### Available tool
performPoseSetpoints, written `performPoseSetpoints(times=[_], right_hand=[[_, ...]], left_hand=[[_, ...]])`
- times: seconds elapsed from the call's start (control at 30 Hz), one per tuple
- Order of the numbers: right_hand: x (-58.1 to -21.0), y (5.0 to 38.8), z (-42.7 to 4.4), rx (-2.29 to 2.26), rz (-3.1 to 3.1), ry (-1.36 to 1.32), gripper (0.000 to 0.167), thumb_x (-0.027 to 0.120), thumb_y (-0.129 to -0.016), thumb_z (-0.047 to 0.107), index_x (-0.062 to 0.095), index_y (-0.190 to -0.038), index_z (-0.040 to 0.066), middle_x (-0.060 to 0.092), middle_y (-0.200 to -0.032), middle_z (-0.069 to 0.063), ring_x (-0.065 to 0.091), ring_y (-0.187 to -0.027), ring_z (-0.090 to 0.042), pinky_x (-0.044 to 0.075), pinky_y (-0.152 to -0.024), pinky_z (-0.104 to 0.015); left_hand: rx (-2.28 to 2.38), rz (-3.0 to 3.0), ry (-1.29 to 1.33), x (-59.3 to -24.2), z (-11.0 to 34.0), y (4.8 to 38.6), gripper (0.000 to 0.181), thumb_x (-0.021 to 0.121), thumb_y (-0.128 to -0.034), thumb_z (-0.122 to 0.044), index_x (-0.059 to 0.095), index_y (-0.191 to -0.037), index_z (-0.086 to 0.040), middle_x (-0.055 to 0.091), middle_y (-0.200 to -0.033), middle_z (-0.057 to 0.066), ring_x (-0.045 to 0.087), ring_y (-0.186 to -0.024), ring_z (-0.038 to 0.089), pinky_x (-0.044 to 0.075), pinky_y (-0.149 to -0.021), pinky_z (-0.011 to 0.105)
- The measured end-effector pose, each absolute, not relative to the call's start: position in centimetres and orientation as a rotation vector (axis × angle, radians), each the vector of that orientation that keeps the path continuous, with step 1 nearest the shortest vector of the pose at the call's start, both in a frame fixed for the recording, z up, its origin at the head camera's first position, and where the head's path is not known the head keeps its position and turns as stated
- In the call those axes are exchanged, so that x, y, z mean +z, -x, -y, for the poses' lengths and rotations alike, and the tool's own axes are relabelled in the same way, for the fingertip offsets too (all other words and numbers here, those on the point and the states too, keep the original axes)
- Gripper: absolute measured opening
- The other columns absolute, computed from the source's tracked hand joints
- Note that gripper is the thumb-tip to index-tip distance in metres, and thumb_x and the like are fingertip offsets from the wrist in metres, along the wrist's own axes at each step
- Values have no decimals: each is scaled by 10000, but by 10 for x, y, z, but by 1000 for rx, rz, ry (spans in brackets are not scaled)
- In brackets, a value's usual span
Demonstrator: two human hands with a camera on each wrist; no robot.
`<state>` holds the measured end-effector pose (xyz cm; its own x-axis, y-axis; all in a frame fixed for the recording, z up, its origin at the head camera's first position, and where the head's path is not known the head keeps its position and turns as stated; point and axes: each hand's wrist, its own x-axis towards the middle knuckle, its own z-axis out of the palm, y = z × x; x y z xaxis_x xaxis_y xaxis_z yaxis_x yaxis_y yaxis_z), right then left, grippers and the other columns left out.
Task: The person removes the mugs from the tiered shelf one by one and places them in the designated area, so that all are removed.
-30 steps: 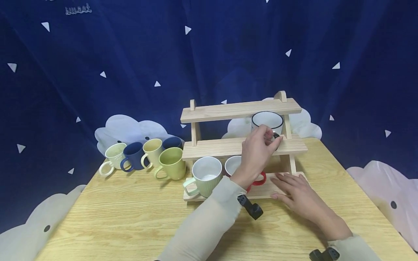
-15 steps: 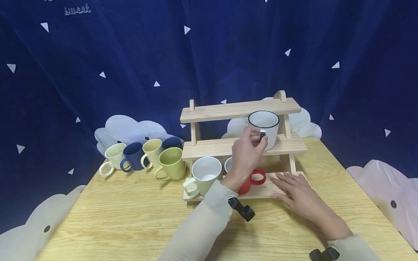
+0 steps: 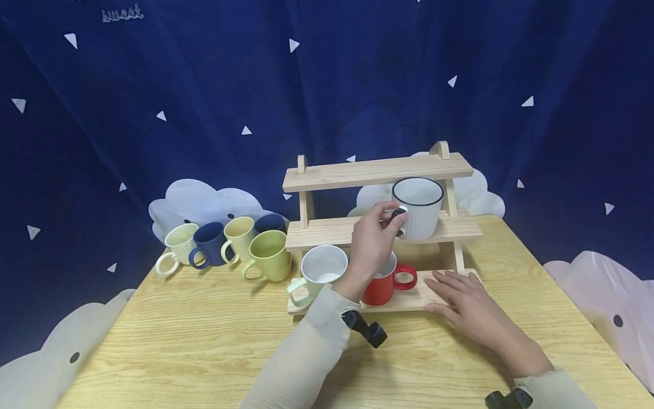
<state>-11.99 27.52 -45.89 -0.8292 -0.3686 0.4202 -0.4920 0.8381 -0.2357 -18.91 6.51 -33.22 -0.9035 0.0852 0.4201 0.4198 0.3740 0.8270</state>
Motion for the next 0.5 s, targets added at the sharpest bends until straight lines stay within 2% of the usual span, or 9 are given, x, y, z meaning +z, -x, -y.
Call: performPoseSetpoints(times=[0.27,0.4,0.5], right_hand=[[-458,119,-275,483,2667,-642,521,733,-874,368,621,-1324,131,568,-1344,-188,473,-1238,-453,203,-1088,-680],[-458,119,-275,490,2673,-640,518,729,-879,366,618,-1326,129,566,-1346,-189,468,-1243,-454,194,-1095,-676],[-458,119,-274,487,2685,-639,521,721,-883,375,615,-1329,128,560,-1353,-187,465,-1247,-447,194,-1103,-663]], left_hand=[[-1671,2274,414,-334,-59,193,216,712,-913,-211,751,-1116,-149,732,-890,-46,578,-652,-4,482,-560,136],[-1778,2253,378,-334,-56,195,214,714,-905,-201,755,-1111,-155,727,-893,-58,622,-691,38,510,-576,159],[-1835,2235,351,-332,-51,196,208,716,-905,-200,757,-1107,-171,725,-905,-74,638,-754,18,520,-632,158]])
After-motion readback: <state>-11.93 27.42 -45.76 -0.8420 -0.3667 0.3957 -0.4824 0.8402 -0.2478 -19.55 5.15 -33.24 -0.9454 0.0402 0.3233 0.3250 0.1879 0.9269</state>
